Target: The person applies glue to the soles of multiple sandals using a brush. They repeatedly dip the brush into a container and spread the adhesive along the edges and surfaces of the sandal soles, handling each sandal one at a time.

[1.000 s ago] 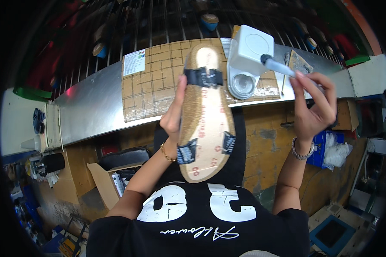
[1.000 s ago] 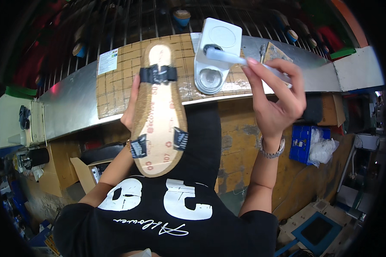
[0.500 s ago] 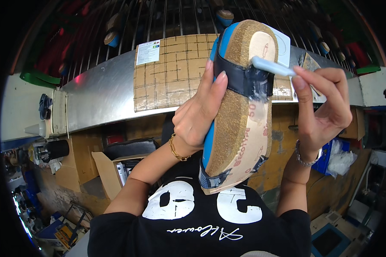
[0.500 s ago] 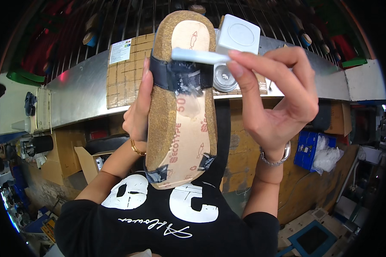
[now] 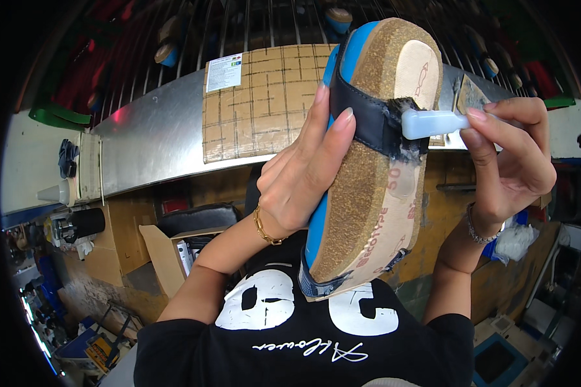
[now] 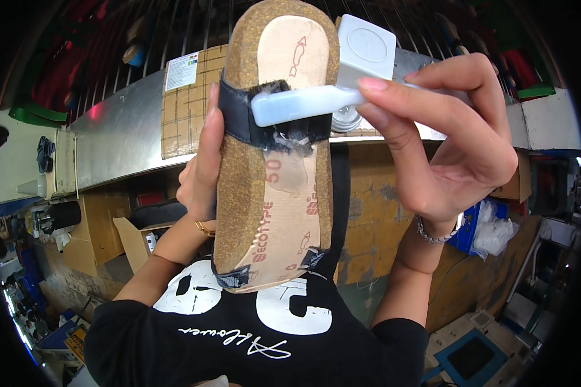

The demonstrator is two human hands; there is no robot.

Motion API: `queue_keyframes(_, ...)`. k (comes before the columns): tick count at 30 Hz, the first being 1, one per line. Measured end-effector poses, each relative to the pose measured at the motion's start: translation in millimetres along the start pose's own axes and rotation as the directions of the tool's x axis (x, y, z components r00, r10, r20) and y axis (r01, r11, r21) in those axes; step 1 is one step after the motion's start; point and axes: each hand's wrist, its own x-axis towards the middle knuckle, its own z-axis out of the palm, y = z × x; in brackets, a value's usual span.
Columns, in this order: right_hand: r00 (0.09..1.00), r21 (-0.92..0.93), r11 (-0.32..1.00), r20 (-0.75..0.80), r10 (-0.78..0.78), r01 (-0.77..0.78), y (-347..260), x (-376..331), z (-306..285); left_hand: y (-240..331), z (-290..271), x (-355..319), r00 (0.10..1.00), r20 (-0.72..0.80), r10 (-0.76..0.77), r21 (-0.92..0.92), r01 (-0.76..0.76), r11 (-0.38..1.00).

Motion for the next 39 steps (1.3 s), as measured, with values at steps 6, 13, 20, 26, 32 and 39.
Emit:
queue_keyframes(6, 0.999, -0.02, 1.0, 0.043, 0.0, 0.0, 0.7, 1.2, -3.5, 0.8, -2.1, 0.8, 0.997, -0.006, 0.078, -0.001, -0.078, 0.997)
queue_keyframes(13, 0.994, 0.052, 0.999, 0.105, -0.008, 0.003, -6.2, -2.9, -7.8, -1.7, -3.4, 0.8, 0.991, -0.043, 0.127, 0.011, -0.127, 0.992)
queue_keyframes(20, 0.983, -0.01, 0.985, -0.065, 0.171, -0.172, -9.3, 0.1, 13.1, -4.2, 4.1, 6.9, 0.977, -0.166, 0.131, 0.096, -0.116, 0.989)
queue_keyframes(26, 0.922, 0.248, 0.898, -0.038, 0.384, -0.364, -36.1, -21.6, 23.0, -9.7, 2.6, 16.3, 0.952, -0.254, 0.169, 0.2, -0.119, 0.973)
queue_keyframes(32, 0.959, -0.013, 0.978, -0.201, 0.2, -0.206, -37.6, -12.8, 31.7, -7.1, 0.4, 18.8, 0.934, -0.301, 0.191, 0.228, -0.124, 0.966)
queue_keyframes(39, 0.961, -0.065, 0.991, -0.26, 0.095, -0.116, -35.5, -7.9, 32.4, -6.6, -6.3, 19.2, 0.944, -0.266, 0.194, 0.222, -0.136, 0.965)
